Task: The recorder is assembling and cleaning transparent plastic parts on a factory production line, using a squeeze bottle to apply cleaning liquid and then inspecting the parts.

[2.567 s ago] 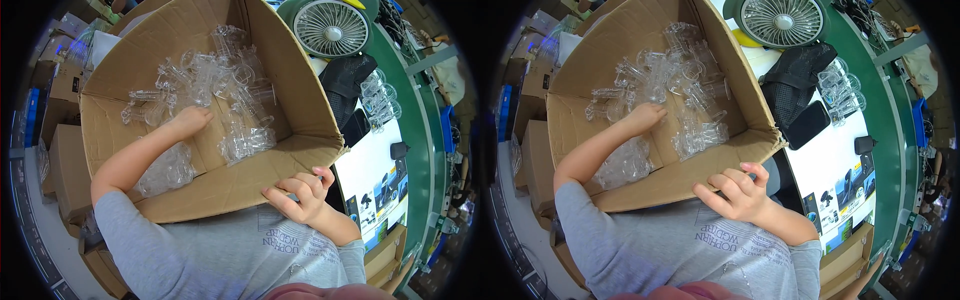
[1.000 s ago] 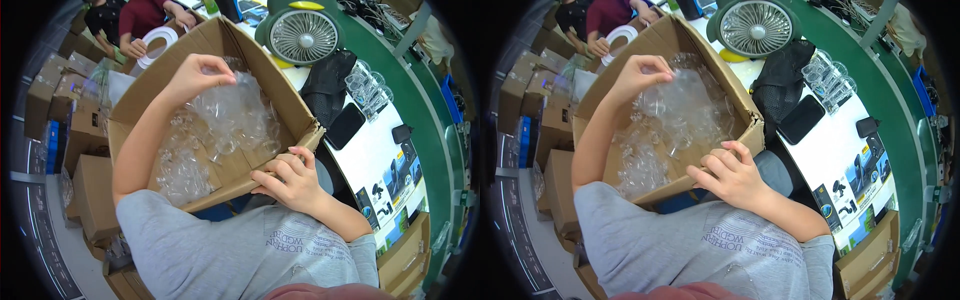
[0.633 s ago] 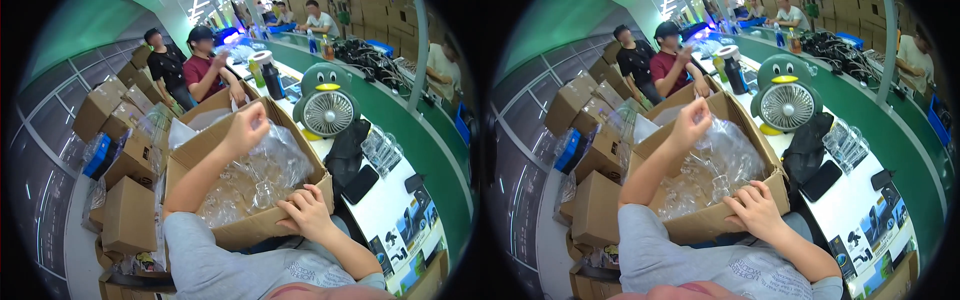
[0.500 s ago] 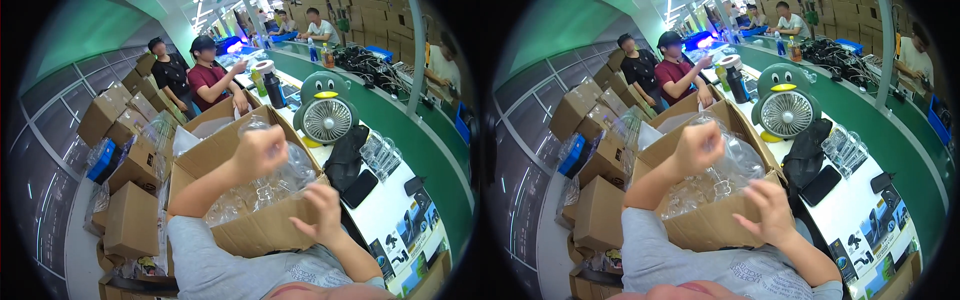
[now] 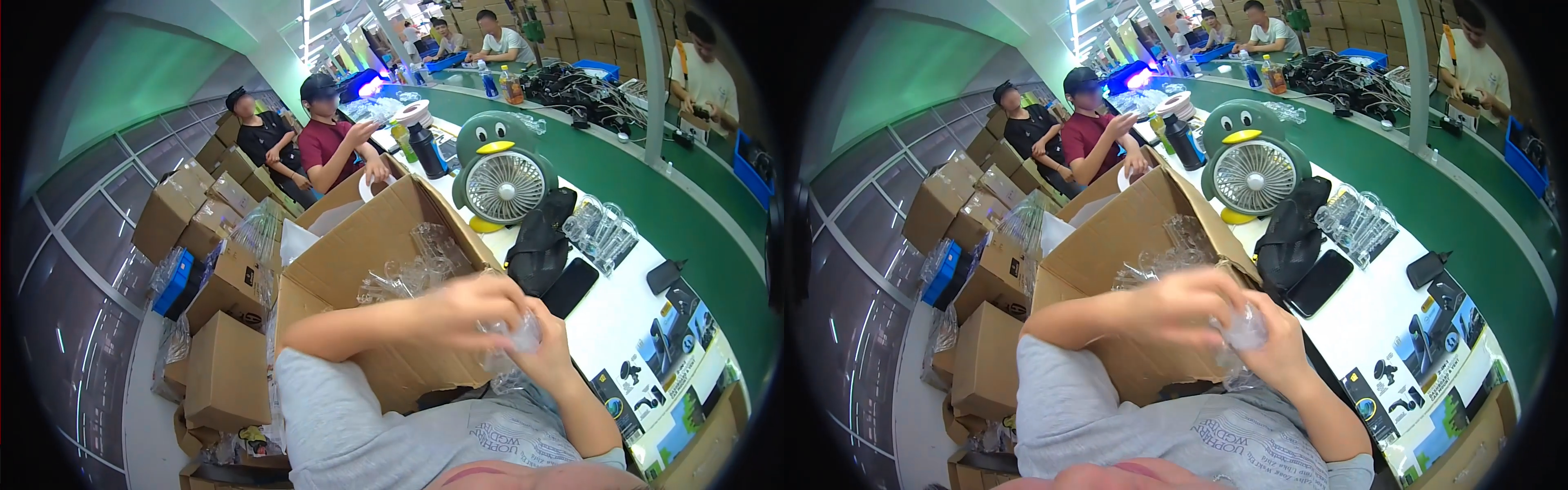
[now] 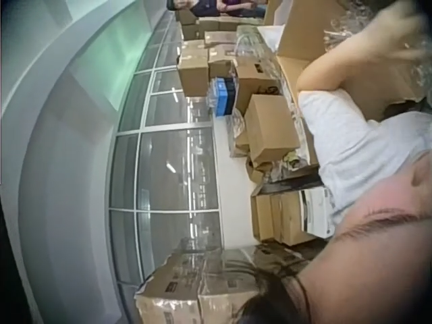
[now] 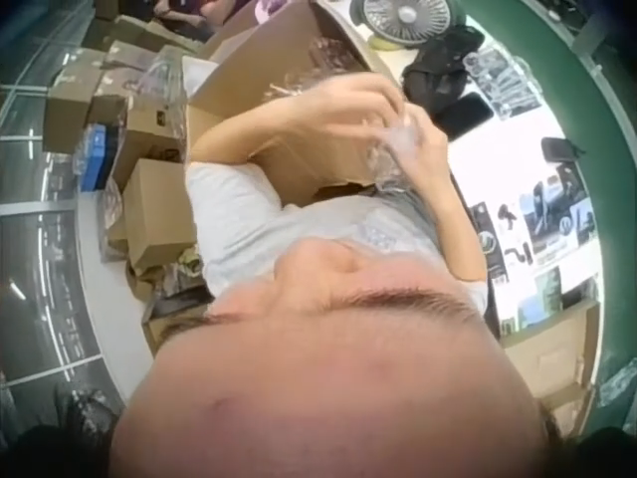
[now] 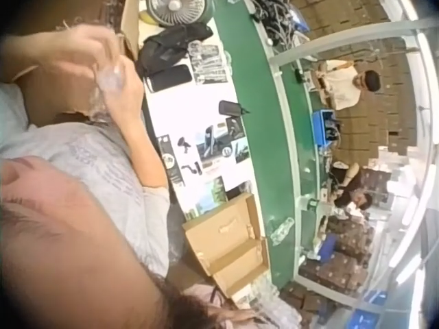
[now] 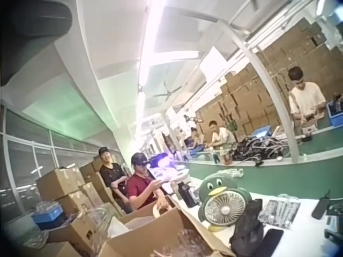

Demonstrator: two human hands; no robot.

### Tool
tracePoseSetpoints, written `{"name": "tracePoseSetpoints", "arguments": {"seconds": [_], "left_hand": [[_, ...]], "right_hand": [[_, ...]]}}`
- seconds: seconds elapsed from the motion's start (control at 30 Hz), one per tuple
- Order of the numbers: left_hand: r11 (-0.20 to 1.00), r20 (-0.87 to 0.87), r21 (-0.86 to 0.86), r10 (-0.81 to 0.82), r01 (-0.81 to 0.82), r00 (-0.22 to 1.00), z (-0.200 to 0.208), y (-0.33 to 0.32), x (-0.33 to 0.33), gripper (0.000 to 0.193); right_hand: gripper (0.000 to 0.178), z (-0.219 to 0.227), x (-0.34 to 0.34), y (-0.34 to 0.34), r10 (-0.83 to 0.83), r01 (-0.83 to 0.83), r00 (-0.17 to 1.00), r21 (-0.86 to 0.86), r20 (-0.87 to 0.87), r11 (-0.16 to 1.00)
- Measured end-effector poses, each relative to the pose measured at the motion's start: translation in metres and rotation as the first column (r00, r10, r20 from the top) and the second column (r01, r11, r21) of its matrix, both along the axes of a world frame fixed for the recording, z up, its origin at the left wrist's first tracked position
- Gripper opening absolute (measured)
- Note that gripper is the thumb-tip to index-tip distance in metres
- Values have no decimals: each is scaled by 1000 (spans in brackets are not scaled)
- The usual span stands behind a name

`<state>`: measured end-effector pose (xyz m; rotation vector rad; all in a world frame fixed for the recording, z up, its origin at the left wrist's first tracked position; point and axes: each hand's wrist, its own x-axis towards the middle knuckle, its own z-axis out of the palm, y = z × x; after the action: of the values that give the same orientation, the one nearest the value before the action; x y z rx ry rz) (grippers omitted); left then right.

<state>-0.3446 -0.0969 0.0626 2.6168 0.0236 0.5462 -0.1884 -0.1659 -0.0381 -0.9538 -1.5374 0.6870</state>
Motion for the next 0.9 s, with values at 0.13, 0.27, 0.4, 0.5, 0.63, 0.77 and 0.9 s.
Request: {"name": "tracePoseSetpoints", "arguments": {"seconds": [0.13, 0.27, 0.4, 0.5, 0.63, 0.77, 0.9], "left_hand": [[707, 209, -105, 703, -700, 679, 5, 63, -78, 17], [157, -72, 182, 987, -971, 146, -64, 128, -262, 16], [313, -731, 449, 667, -837, -143, -161, 121, -357, 34], [529, -886, 386, 442, -756, -143, -222, 111, -345, 41], [563, -935, 267, 349, -782, -68, -260, 88, -353, 53], [593, -967, 197, 251, -781, -54, -278, 74, -341, 55], [481, -991, 123, 98, -868, -86, -269, 63, -329, 55]], "right_hand": [[23, -49, 30, -5, -229, 230, 961, -14, -152, 973], [20, -67, 54, -17, -360, 358, 917, -44, -174, 933], [22, -89, 74, -19, -466, 442, 865, -158, -187, 883], [22, -101, 84, -21, -488, 468, 872, -234, -33, 852], [22, -114, 85, -23, -489, 456, 870, -283, -58, 844], [21, -117, 83, -26, -495, 466, 869, -317, -12, 826], [19, -114, 83, -27, -494, 464, 870, -348, 3, 815]]}}
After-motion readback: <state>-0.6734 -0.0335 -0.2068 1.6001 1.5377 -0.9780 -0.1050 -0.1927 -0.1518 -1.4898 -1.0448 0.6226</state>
